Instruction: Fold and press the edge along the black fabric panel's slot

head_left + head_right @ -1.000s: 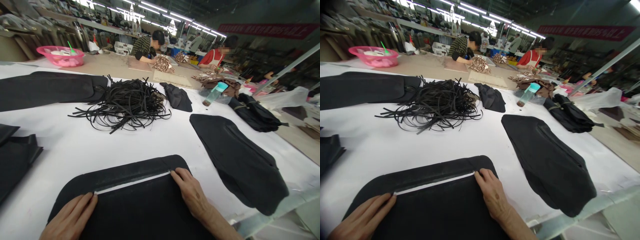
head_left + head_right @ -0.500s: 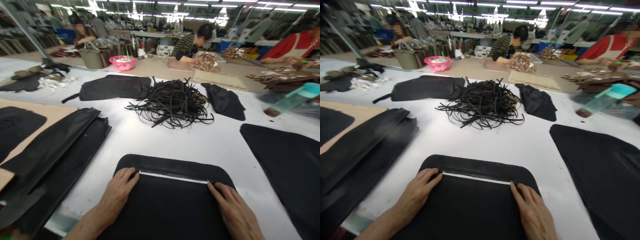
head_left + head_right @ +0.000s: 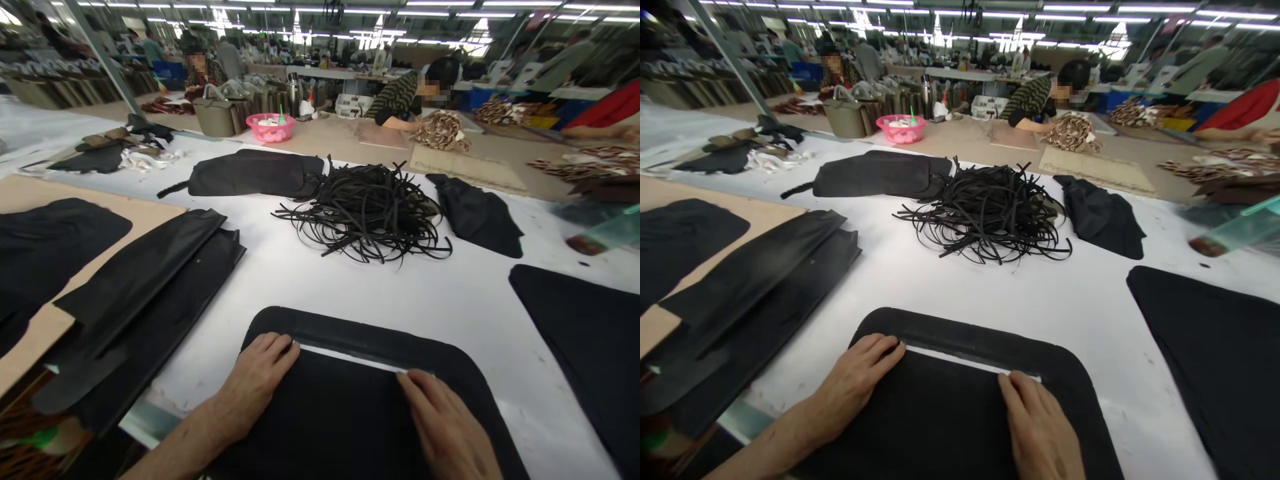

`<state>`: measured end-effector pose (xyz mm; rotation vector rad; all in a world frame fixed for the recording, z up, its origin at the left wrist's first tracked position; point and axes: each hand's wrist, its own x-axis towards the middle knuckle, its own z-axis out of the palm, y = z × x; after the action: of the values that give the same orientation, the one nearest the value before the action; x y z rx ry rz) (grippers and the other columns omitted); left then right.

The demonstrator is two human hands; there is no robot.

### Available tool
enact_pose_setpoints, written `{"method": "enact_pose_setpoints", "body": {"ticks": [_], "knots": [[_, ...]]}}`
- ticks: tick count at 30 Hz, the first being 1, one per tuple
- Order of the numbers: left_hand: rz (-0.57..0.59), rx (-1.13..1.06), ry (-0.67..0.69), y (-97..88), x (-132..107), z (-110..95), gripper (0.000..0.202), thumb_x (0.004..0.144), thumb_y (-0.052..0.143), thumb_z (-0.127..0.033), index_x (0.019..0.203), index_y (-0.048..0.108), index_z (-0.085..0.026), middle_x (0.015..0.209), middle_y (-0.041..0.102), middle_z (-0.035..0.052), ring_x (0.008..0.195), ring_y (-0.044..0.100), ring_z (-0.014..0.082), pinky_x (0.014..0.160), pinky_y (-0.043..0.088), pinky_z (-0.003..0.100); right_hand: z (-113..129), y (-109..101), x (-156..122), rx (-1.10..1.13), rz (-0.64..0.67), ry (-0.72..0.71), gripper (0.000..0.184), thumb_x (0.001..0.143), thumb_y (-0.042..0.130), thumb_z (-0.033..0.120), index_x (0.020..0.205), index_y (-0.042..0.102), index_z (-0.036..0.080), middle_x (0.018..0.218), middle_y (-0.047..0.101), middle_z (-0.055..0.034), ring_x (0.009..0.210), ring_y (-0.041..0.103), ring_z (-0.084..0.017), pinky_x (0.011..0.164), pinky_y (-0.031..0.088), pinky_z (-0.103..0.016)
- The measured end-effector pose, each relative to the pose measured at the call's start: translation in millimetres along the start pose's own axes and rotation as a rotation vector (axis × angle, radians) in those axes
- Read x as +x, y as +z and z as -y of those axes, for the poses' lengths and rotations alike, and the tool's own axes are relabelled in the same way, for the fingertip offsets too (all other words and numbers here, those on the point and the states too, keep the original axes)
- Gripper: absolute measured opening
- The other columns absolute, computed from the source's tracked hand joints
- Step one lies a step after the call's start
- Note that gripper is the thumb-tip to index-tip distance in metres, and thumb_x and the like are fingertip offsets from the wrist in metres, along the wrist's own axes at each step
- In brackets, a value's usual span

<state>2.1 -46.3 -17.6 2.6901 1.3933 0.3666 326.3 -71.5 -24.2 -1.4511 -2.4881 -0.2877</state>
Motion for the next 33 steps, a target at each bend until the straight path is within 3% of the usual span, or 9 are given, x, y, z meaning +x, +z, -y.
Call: {"method": "enact_pose_setpoints", "body": {"ticks": [3,6,11,16,22,28,33], "knots": [[0.089,0.049,0.027,2.2,-1,-1,0.046,0.078,0.039,0.0,0.12,0.05,-0.014,0.114,0.057,0.0097,0.099,0.05,0.0226,0.089,0.047,0.039,34,5,25,0.047,0.019,-0.072,0.048,0.074,0.037,0.001,0.115,0.053,0.019,0.104,0.061,-0.009,0.089,0.059,-0.023,0.074,0.053,-0.032],[0.089,0.059,0.022,6.6,-5,4,0.051,0.076,0.037,0.003,0.122,0.049,-0.015,0.119,0.055,0.0098,0.104,0.049,0.0224,0.091,0.047,0.037,53,11,41,0.06,0.097,-0.087,0.053,0.069,0.041,-0.002,0.117,0.053,0.018,0.104,0.06,-0.01,0.089,0.056,-0.026,0.073,0.052,-0.036],[-0.056,-0.082,-0.092,10.6,-10,12,0.045,0.081,0.032,0.001,0.113,0.056,-0.018,0.119,0.053,0.0095,0.107,0.051,0.0194,0.09,0.049,0.032,57,12,48,0.053,0.143,-0.081,0.048,0.067,0.046,-0.004,0.112,0.056,0.013,0.097,0.059,-0.0114,0.082,0.053,-0.026,0.07,0.049,-0.037],[-0.121,-0.322,-0.28,-6.3,9,5,0.031,0.088,0.033,-0.01,0.1,0.06,-0.018,0.109,0.055,0.0072,0.096,0.055,0.016,0.081,0.05,0.027,61,1,62,0.097,0.158,-0.01,0.024,0.07,0.053,-0.002,0.084,0.06,0.016,0.082,0.056,-0.0071,0.072,0.049,-0.023,0.063,0.042,-0.037],[0.05,-0.246,-0.203,-3.4,30,-3,0.032,0.083,0.036,-0.003,0.095,0.06,-0.021,0.097,0.058,0.004,0.09,0.052,0.0188,0.08,0.048,0.034,78,10,93,0.156,0.156,-0.033,0.019,0.078,0.058,0.005,0.091,0.058,0.019,0.085,0.054,-0.0034,0.076,0.047,-0.02,0.067,0.037,-0.034],[-0.006,-0.082,-0.132,9.1,29,-4,0.026,0.081,0.044,-0.002,0.094,0.06,-0.017,0.103,0.058,0.0059,0.095,0.05,0.0208,0.087,0.046,0.037,87,35,100,0.053,0.061,-0.214,0.018,0.076,0.053,0.001,0.087,0.057,0.015,0.079,0.052,-0.0052,0.07,0.045,-0.021,0.062,0.035,-0.034],[0.005,-0.071,-0.094,9.0,32,-2,0.02,0.084,0.044,-0.005,0.094,0.058,-0.017,0.1,0.058,0.005,0.091,0.052,0.0195,0.084,0.047,0.035,88,34,108,0.044,0.095,-0.213,0.018,0.075,0.051,0.0,0.081,0.053,0.017,0.077,0.051,-0.0046,0.069,0.045,-0.021,0.062,0.033,-0.034]]}}
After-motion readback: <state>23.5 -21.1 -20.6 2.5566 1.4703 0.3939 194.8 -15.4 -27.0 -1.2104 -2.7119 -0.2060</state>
